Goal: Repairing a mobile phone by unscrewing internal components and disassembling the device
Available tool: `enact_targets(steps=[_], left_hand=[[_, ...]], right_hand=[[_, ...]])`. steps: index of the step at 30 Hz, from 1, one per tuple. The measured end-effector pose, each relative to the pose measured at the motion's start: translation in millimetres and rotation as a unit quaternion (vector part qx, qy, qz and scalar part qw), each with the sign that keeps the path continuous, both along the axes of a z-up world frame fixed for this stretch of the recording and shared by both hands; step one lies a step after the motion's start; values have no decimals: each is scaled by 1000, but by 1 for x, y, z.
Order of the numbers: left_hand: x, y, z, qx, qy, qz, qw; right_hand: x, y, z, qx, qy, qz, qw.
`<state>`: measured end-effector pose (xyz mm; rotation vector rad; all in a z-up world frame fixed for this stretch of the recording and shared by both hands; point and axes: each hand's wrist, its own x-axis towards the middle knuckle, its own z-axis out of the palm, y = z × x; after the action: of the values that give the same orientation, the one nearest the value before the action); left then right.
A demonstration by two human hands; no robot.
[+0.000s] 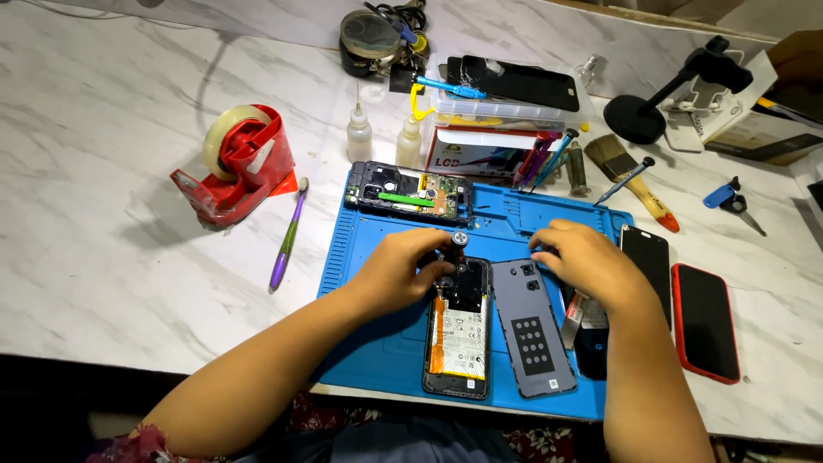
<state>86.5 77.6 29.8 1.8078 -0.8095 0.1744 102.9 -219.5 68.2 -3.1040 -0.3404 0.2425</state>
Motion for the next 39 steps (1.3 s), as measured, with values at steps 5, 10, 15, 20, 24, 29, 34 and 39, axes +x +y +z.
enact_targets(steps=[5, 10, 15, 20, 24, 29, 34, 39], left_hand=[[-1, -2, -2, 18, -32, 18, 999], [0, -4, -10, -5, -51, 58, 997], [-2, -8, -6, -11, -61, 65, 996], [1, -12, -20, 0, -75, 81, 994], [3, -14, -31, 12, -37, 83, 996], [10, -7, -29, -13, -15, 57, 998], [11, 14, -5, -16, 73, -79, 994], [16, 3, -25, -38, 68, -83, 994]], right_hand=[[-6, 18, 4, 43, 15, 25, 999], [-8, 19, 13, 17, 65, -6, 998], [-8, 18, -2, 81, -54, 85, 992], [-25, 65, -17, 424, -149, 249, 858], [-36, 93, -35, 439, -288, 261, 810], [-35, 94, -47, 456, -338, 225, 792], [-35, 95, -25, 493, -298, 239, 781], [-37, 90, -19, 456, -304, 257, 796]])
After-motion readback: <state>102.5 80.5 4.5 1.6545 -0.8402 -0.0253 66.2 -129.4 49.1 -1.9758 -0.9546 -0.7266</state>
